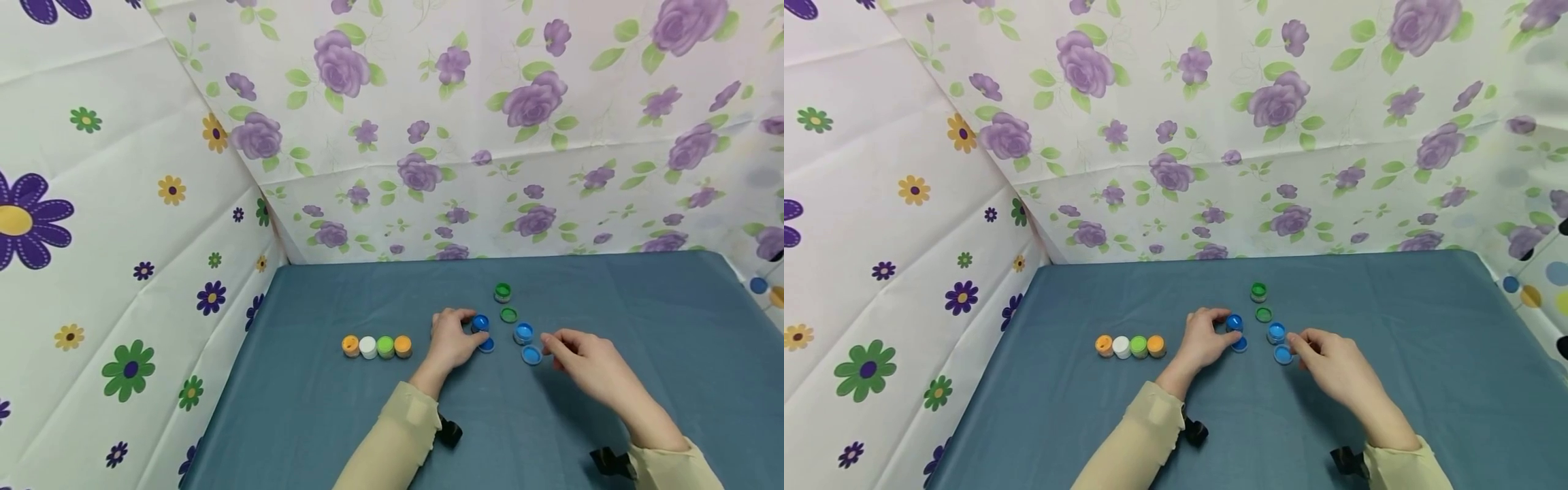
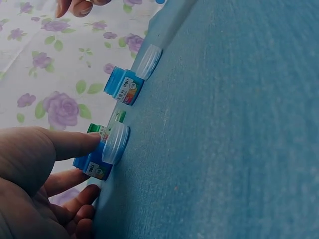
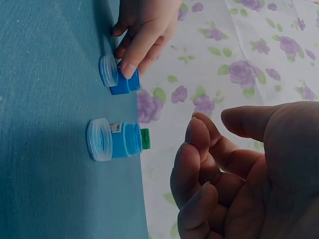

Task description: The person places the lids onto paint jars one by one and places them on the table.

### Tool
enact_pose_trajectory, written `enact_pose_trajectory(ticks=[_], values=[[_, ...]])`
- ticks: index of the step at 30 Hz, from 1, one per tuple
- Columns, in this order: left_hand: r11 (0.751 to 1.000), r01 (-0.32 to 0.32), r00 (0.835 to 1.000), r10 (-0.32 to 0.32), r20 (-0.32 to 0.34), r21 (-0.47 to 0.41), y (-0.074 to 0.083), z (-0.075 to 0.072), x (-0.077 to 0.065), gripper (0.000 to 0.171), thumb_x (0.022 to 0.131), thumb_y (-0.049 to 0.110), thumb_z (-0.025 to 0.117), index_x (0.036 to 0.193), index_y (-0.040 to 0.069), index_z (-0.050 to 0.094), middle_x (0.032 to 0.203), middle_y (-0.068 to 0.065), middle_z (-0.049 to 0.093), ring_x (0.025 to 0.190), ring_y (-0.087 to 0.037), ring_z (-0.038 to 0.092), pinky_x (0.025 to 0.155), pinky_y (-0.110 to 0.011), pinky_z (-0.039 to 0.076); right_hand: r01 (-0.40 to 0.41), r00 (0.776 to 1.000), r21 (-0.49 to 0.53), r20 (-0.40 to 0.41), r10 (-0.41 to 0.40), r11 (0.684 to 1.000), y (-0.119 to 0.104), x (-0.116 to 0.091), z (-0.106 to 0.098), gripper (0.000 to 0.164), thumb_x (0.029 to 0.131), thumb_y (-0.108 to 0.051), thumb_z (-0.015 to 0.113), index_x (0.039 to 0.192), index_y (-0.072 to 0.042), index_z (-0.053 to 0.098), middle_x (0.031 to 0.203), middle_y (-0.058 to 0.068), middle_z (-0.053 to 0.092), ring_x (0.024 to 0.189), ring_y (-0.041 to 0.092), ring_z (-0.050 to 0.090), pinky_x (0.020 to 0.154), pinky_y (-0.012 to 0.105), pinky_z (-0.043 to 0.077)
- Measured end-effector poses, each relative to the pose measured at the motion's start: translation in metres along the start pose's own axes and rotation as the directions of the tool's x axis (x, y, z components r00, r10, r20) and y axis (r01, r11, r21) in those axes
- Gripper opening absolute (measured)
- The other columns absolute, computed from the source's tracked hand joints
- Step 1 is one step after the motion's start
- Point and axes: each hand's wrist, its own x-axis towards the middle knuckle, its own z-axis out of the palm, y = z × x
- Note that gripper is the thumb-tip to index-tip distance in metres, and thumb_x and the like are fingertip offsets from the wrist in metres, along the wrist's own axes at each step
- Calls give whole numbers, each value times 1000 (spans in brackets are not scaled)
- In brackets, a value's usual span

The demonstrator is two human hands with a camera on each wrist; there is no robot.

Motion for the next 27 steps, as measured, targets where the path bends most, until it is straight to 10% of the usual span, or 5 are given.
enact_pose_trajectory(ticks=[17, 27], values=[[994, -31, 998, 26, -52, -104, -4, -1, -3, 30, 102, 28, 78, 128, 13, 73, 116, -2, 68, 102, -19, 55, 94, -41, 48, -3, 1000, 11, 6, 3, 1000, -6, 1, 6, 47, 114, -52, 50, 105, -13, 74, 80, 7, 65, 64, 24, 52, 58, 36, 41], [900, -245, 969, 234, -75, -361, -15, -36, -34, 34, 107, 31, 71, 137, 16, 66, 115, 2, 67, 96, -19, 63, 81, -30, 53, 47, 999, -20, 13, -46, 999, -21, 14, 31, 39, 111, -49, 58, 113, -13, 74, 86, 3, 68, 69, 20, 58, 60, 38, 47]])
